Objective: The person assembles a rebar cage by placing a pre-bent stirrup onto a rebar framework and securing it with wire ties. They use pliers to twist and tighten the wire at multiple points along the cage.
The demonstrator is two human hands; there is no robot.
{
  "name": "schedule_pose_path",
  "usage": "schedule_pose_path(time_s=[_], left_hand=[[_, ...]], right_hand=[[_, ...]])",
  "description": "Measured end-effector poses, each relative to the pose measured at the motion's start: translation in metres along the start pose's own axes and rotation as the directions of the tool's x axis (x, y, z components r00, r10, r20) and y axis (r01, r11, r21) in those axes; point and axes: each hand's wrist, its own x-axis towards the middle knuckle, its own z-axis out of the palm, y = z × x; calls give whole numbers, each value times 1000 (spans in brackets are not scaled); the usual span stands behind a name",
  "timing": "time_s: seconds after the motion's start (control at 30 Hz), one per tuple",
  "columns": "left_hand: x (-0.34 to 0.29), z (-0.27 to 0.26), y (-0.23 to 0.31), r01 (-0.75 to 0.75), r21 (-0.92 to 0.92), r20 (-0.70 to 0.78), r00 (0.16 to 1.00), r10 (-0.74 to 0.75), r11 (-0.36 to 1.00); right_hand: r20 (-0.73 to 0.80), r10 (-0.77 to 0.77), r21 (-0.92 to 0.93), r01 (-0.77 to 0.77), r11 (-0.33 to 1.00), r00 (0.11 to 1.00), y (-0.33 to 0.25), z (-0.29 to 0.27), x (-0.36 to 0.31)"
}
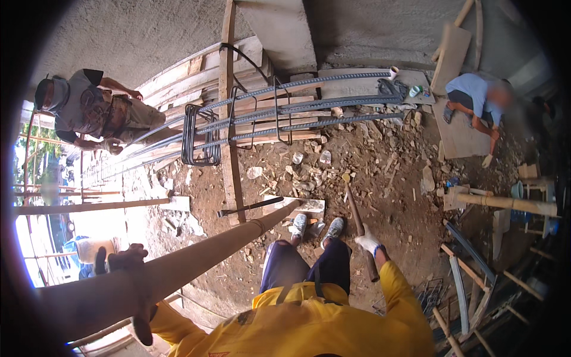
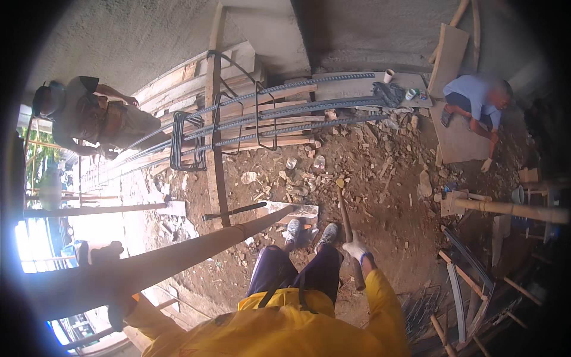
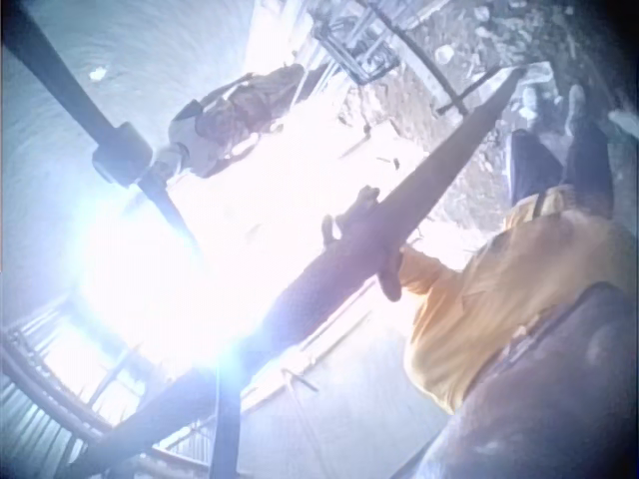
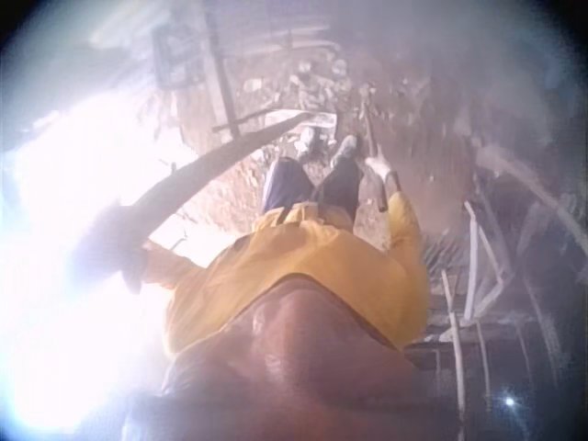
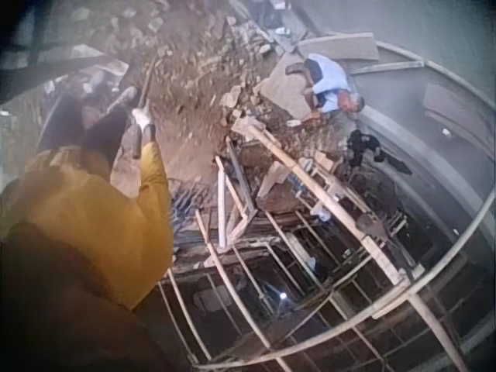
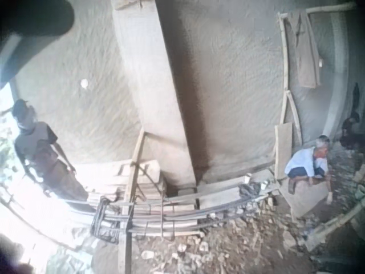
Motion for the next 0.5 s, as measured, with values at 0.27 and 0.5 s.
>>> schedule_pose_path(time_s=[0.27, 0.5], left_hand=[[33, 95, 55, -211, -313, -362, 928, 89, 926], [46, 101, 69, -69, -231, -379, 925, -24, 971]], right_hand=[[256, -65, -614, 215, 760, 964, -50, -24, 146], [252, -125, -790, 279, 546, 960, -112, 13, 234]])
